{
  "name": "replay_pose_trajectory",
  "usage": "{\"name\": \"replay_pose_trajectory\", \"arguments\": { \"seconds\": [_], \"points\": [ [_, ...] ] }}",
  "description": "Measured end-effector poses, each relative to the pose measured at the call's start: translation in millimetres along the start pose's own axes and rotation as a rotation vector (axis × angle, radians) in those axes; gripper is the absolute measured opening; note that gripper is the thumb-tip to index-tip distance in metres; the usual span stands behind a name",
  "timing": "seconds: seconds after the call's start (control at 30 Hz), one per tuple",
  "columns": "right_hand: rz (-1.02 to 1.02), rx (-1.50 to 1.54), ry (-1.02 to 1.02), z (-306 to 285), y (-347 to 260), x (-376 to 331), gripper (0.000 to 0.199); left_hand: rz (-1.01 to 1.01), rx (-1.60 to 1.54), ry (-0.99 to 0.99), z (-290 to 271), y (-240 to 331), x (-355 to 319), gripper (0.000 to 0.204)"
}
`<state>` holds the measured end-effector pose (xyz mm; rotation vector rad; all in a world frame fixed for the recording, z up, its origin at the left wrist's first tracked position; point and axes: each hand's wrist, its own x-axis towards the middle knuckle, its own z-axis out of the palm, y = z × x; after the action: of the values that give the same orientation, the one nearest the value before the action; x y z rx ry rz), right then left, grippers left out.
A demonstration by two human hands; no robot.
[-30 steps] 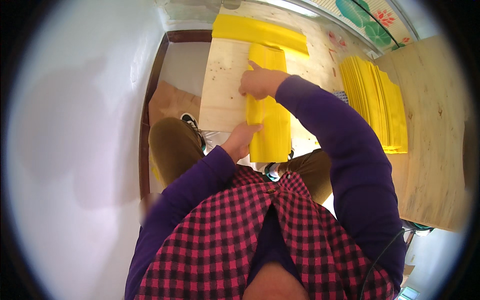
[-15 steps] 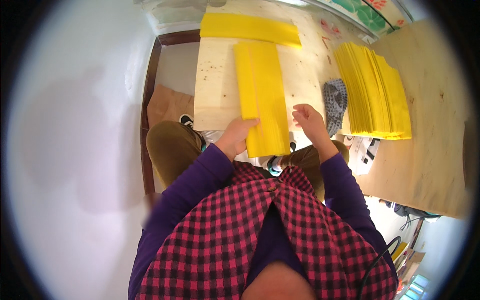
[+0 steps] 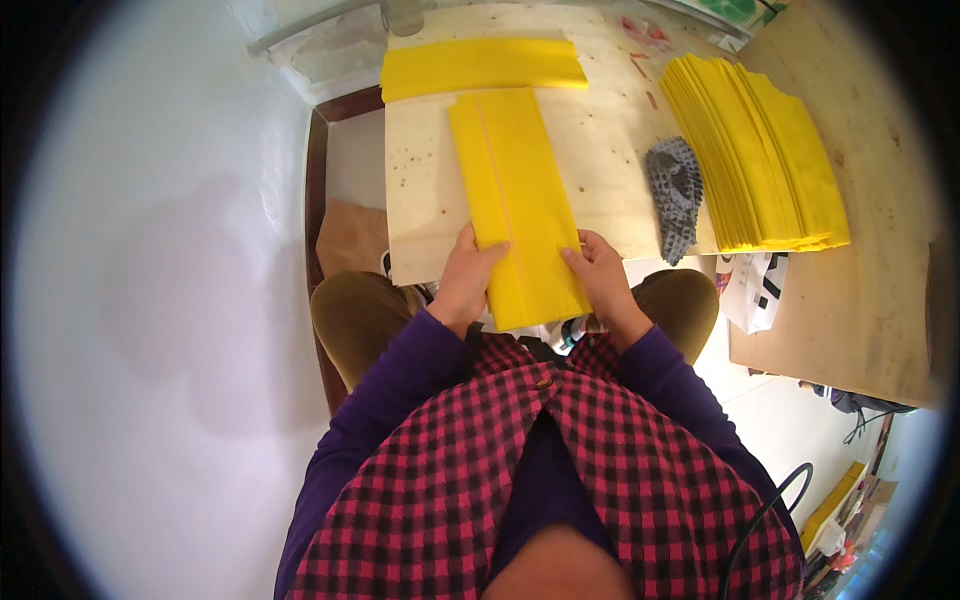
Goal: The person folds multiple yellow sheets on a low wooden table, aligning edges and pressing creases. They stack the folded sheets into a neat pile and briefly handle a small black object at the end.
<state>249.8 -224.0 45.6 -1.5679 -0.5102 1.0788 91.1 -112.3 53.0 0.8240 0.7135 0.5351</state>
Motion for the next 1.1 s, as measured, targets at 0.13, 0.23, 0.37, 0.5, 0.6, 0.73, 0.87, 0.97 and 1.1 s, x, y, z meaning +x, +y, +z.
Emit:
{"name": "replay_pose_trajectory", "arguments": {
  "seconds": [0.13, 0.23, 0.37, 0.5, 0.6, 0.73, 0.87, 0.97, 1.1],
  "points": [
    [-0.041, 0.024, -0.019, -0.9, 4.7, -3.1, 0.033, 0.043, -0.118, 0.099, -1.1, 6.1, 9.9, 0.037],
    [-0.031, 0.051, -0.023, -1.0, 6.1, -1.7, 0.033, 0.044, -0.154, 0.080, -6.9, 11.1, 19.8, 0.034],
    [-0.017, 0.032, -0.027, -2.2, 6.5, -1.5, 0.032, -0.016, 0.046, 0.117, -11.7, 17.0, 32.4, 0.032],
    [-0.089, 0.049, -0.029, -2.2, 8.7, -3.1, 0.032, 0.094, 0.156, 0.111, -5.8, 18.3, 38.8, 0.030],
    [-0.187, 0.029, -0.026, -1.8, 13.2, -2.6, 0.032, 0.150, 0.200, 0.128, -1.6, 19.3, 39.8, 0.030],
    [-0.162, -0.055, -0.014, -4.1, 18.9, 3.9, 0.031, 0.154, 0.249, 0.173, -1.5, 18.7, 44.9, 0.032],
    [-0.139, -0.058, -0.010, -4.8, 19.0, 7.8, 0.032, 0.159, 0.350, 0.227, -6.5, 13.9, 53.4, 0.037],
    [-0.140, -0.087, 0.001, -5.2, 17.0, 7.6, 0.032, 0.188, 0.381, 0.260, -11.1, 7.5, 56.9, 0.039],
    [-0.147, -0.066, -0.017, -4.8, 16.9, 10.4, 0.032, 0.213, 0.358, 0.288, -14.7, 1.9, 60.4, 0.040]
  ]
}}
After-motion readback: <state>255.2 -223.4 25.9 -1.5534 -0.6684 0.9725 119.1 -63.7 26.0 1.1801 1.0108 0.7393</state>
